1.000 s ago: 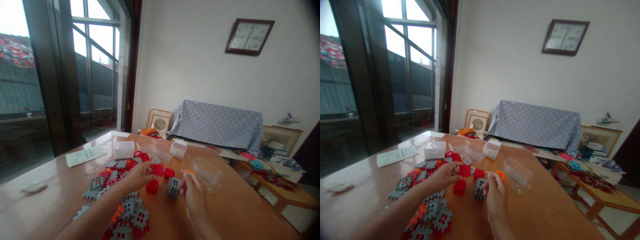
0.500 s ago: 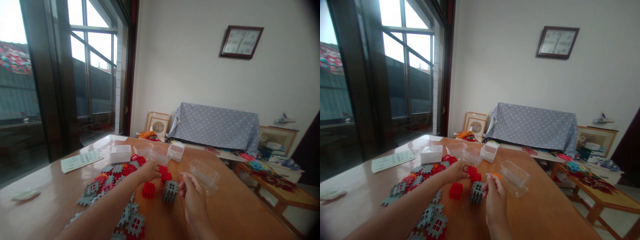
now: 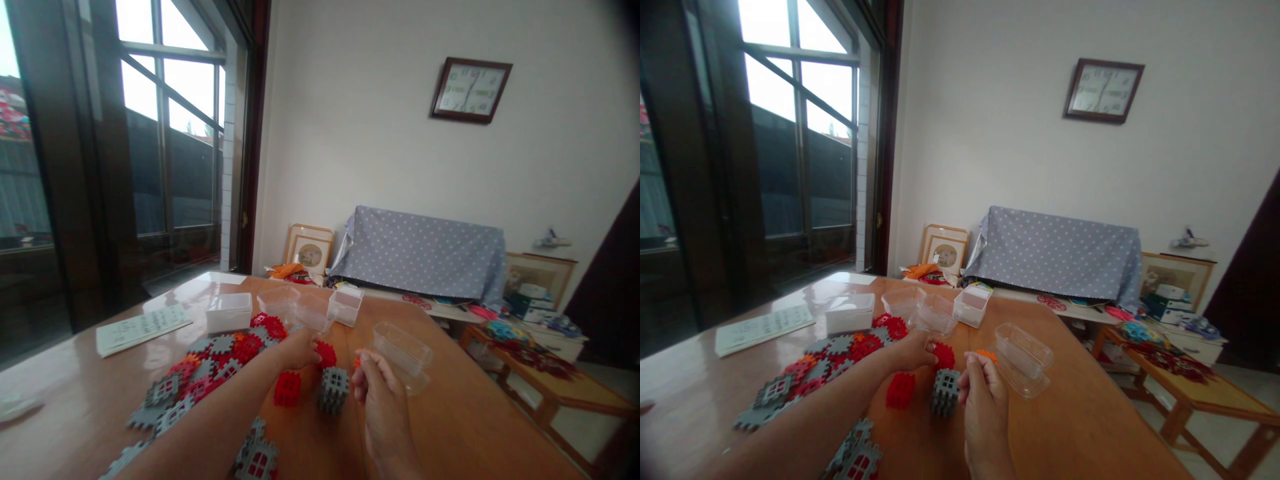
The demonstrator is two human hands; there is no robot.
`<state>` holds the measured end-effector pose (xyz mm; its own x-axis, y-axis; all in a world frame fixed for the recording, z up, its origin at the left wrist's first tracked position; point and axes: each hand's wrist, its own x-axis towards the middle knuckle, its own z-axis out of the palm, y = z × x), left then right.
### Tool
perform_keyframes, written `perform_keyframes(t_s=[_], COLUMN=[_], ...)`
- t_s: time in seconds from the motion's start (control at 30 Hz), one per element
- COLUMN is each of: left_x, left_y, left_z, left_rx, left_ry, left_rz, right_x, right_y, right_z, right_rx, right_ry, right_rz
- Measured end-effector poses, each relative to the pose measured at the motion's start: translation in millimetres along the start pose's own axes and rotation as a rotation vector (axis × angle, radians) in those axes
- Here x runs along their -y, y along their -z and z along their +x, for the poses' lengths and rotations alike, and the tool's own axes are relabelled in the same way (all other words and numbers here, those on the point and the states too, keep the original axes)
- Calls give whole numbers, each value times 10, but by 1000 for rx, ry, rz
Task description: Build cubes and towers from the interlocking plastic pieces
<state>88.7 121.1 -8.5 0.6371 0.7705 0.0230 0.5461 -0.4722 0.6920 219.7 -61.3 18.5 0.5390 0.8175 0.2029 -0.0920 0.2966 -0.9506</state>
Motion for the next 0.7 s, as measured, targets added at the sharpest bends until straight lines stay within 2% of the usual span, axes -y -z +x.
perform_keyframes(t_s=[0.37, 0.7], left_x=[-45, -42], left_y=[-30, -66], left_z=[-54, -7], left_rx=[-29, -21], left_ry=[20, 37], left_rz=[153, 218], right_x=[-3, -8], right_y=[-11, -9], right_z=[5, 12], right_rx=[-16, -3], right_ry=[9, 3], right_rz=[-11, -14])
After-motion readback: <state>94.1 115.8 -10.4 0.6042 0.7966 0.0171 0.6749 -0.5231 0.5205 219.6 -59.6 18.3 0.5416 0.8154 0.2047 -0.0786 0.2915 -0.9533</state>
